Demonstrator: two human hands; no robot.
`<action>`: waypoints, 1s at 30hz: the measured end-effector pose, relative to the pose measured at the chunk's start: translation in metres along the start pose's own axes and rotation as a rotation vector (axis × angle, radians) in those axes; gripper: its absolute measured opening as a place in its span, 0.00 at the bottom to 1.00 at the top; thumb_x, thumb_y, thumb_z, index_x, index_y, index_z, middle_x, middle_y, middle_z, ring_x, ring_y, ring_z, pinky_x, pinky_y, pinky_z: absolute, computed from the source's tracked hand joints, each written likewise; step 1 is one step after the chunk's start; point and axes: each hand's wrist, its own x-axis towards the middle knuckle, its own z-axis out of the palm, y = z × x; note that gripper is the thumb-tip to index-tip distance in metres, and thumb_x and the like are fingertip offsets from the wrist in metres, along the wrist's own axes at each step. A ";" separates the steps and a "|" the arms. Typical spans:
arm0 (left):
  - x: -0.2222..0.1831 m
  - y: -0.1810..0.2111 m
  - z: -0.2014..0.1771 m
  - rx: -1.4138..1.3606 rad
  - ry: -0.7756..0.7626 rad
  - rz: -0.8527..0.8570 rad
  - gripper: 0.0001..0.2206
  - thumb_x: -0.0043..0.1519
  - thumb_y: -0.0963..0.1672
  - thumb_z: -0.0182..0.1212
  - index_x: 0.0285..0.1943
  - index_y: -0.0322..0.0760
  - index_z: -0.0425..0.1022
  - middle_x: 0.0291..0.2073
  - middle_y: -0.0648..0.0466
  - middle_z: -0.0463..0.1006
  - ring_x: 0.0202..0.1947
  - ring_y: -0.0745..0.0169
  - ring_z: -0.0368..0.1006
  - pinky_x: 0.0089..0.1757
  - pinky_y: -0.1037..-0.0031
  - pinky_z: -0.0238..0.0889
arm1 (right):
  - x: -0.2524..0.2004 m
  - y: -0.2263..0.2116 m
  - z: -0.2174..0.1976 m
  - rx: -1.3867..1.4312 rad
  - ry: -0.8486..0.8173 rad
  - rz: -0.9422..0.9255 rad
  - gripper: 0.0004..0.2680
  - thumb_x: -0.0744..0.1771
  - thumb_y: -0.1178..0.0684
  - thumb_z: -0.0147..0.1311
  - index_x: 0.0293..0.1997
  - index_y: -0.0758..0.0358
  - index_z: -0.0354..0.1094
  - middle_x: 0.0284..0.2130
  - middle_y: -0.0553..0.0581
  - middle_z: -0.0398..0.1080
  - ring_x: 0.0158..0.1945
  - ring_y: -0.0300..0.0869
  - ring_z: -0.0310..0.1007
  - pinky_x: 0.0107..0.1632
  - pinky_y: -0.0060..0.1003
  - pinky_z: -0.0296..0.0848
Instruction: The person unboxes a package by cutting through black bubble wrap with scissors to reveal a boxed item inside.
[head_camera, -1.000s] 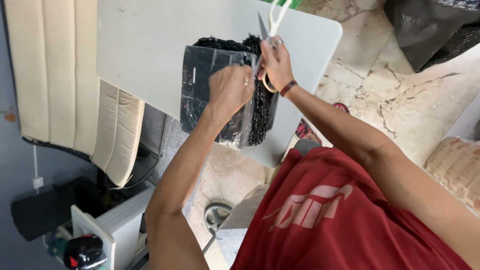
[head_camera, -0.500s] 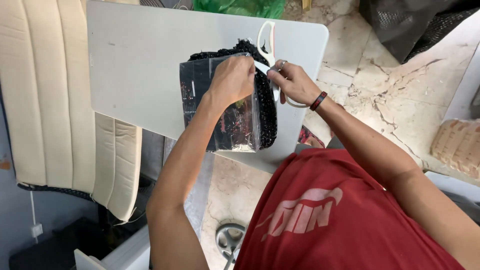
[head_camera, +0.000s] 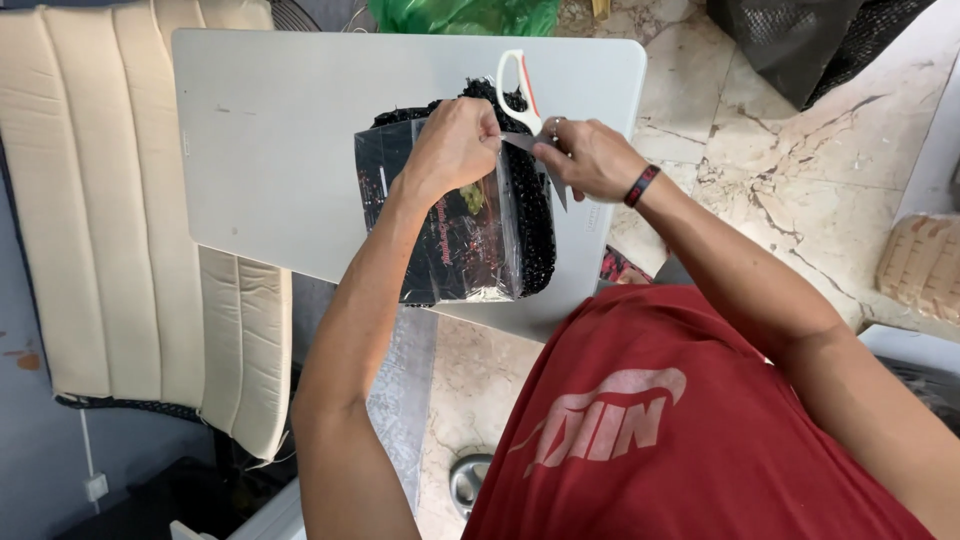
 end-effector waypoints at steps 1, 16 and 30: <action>0.000 0.005 -0.002 0.002 -0.011 -0.049 0.06 0.57 0.36 0.58 0.31 0.39 0.76 0.29 0.53 0.81 0.31 0.58 0.77 0.35 0.64 0.73 | 0.004 -0.002 -0.004 -0.043 -0.027 0.015 0.12 0.74 0.45 0.39 0.52 0.63 0.66 0.31 0.59 0.76 0.23 0.44 0.77 0.29 0.40 0.77; -0.002 0.004 -0.002 -0.088 -0.038 -0.189 0.09 0.55 0.34 0.52 0.33 0.40 0.73 0.38 0.51 0.82 0.32 0.63 0.76 0.36 0.72 0.76 | -0.005 -0.016 -0.081 -0.535 -0.467 0.157 0.16 0.71 0.37 0.47 0.60 0.50 0.72 0.25 0.55 0.76 0.19 0.41 0.67 0.27 0.33 0.69; 0.034 0.020 0.046 0.631 -0.075 -0.324 0.07 0.54 0.36 0.61 0.36 0.39 0.79 0.32 0.48 0.82 0.38 0.43 0.79 0.37 0.58 0.74 | -0.004 0.037 -0.018 -0.115 -0.026 -0.026 0.10 0.75 0.46 0.41 0.49 0.57 0.67 0.20 0.50 0.76 0.24 0.43 0.78 0.37 0.45 0.76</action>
